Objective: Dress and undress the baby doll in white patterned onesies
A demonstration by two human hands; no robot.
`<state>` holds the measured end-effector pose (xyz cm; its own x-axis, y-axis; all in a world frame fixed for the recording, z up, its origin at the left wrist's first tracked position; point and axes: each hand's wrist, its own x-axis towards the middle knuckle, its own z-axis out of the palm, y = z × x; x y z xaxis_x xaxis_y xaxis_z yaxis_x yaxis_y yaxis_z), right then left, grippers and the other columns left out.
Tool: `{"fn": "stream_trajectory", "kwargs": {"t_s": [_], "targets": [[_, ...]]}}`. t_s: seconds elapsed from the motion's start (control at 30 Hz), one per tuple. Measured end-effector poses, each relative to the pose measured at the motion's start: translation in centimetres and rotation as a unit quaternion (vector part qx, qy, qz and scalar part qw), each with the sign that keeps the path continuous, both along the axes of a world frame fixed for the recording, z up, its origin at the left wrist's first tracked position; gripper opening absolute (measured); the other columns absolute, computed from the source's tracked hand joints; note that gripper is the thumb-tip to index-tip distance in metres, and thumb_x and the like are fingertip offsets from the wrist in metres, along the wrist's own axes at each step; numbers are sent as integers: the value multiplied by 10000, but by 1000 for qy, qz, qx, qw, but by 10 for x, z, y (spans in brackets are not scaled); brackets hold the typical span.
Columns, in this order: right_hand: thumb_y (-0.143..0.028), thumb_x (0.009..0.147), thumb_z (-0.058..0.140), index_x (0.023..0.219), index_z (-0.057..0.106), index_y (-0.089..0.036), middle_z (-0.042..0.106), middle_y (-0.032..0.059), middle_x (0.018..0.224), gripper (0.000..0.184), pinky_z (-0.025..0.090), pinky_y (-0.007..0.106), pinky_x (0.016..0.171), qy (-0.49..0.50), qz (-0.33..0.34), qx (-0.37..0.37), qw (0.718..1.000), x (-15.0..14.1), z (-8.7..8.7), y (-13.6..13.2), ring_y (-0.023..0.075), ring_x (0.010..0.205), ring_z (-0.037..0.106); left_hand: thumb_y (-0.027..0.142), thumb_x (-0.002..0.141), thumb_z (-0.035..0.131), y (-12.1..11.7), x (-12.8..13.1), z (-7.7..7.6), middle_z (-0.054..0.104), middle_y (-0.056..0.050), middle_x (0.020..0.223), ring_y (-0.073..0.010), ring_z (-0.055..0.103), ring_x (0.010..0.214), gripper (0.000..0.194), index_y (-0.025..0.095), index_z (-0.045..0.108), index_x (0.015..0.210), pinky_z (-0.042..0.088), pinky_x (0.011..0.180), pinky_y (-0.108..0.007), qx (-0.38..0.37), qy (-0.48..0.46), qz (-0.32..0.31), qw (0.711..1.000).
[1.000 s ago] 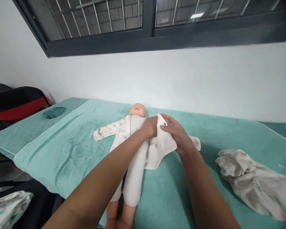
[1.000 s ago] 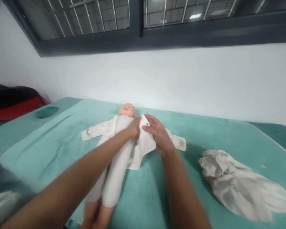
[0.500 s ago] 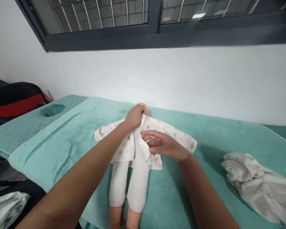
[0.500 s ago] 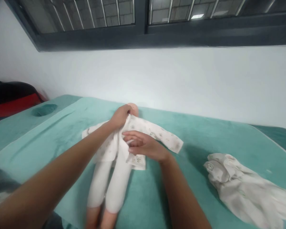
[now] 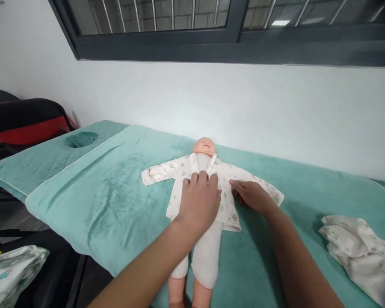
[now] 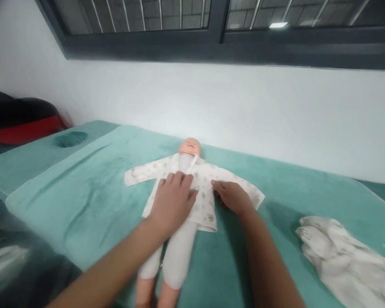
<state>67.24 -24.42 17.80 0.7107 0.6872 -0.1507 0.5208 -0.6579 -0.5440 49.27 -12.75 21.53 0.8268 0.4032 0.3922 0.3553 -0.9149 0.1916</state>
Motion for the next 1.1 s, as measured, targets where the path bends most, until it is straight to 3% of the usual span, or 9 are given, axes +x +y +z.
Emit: {"fn": "stream_trajectory", "kwargs": {"t_s": [0.17, 0.27, 0.37, 0.5, 0.6, 0.67, 0.8, 0.87, 1.1], "targets": [[-587, 939, 351, 665, 573, -216, 667, 70, 768, 512, 318, 312, 631, -204, -104, 26, 973, -3, -3, 5, 217, 720, 554, 144, 919, 408, -19, -22, -16, 542, -89, 1034, -208, 554, 829, 241, 212, 523, 1120, 489, 708, -354, -152, -4, -34, 988], [-561, 904, 458, 741, 580, -216, 656, 50, 768, 401, 337, 305, 647, -211, -152, 112, 959, -9, -8, 5, 202, 710, 535, 87, 898, 395, -13, -33, -18, 564, -61, 1078, -158, 574, 818, 315, 247, 538, 1130, 503, 713, -293, -286, -78, -91, 951], [-516, 869, 537, 800, 582, -199, 648, 51, 793, 327, 402, 309, 712, -190, -158, 227, 942, -18, -11, 7, 192, 734, 555, 128, 891, 448, 7, -40, -17, 601, -21, 996, -134, 582, 781, 239, 259, 569, 1050, 506, 746, -282, -367, -163, -82, 912], [-457, 891, 521, 986, 628, -190, 666, 83, 1039, 303, 447, 347, 896, -160, -84, 316, 931, -41, -3, 28, 216, 961, 599, 234, 892, 502, 54, -28, -20, 620, -46, 980, -182, 589, 862, 133, 210, 588, 990, 488, 818, -344, -337, -211, -24, 917], [-479, 901, 506, 1231, 594, -214, 586, 88, 1321, 433, 372, 426, 1060, -84, -48, 277, 956, -56, 11, 60, 261, 1222, 522, 278, 904, 499, 87, -3, -22, 653, -85, 1090, -247, 580, 1050, 217, 190, 603, 1074, 439, 958, -414, -313, -192, -40, 930], [-508, 893, 522, 1321, 550, -218, 510, 92, 1426, 518, 321, 457, 1116, -32, -33, 256, 965, -61, 21, 81, 283, 1319, 453, 270, 924, 461, 100, 17, -22, 662, -78, 1164, -243, 580, 1115, 266, 206, 600, 1141, 419, 1004, -409, -347, -183, -82, 916], [-483, 920, 525, 1374, 525, -274, 490, 33, 1456, 499, 294, 415, 1156, 5, 63, 295, 954, -56, 24, 93, 239, 1366, 417, 305, 967, 399, 110, 42, -20, 636, -25, 1271, -194, 568, 1190, 307, 252, 615, 1179, 427, 1019, -337, -450, -197, -186, 851], [-475, 935, 520, 1379, 531, -296, 474, 1, 1472, 479, 263, 387, 1183, 43, 56, 326, 943, -50, 17, 86, 211, 1389, 393, 331, 975, 402, 111, 46, -21, 618, -17, 1303, -182, 541, 1235, 316, 254, 628, 1182, 403, 1056, -315, -465, -208, -220, 832], [-450, 910, 592, 1298, 610, -320, 492, -31, 1458, 409, 257, 371, 1194, 139, 24, 397, 907, -42, 2, 72, 195, 1395, 388, 301, 964, 451, 117, 42, -25, 566, -35, 1383, -191, 500, 1295, 342, 255, 599, 1269, 361, 1114, -335, -448, -167, -269, 836]]}}
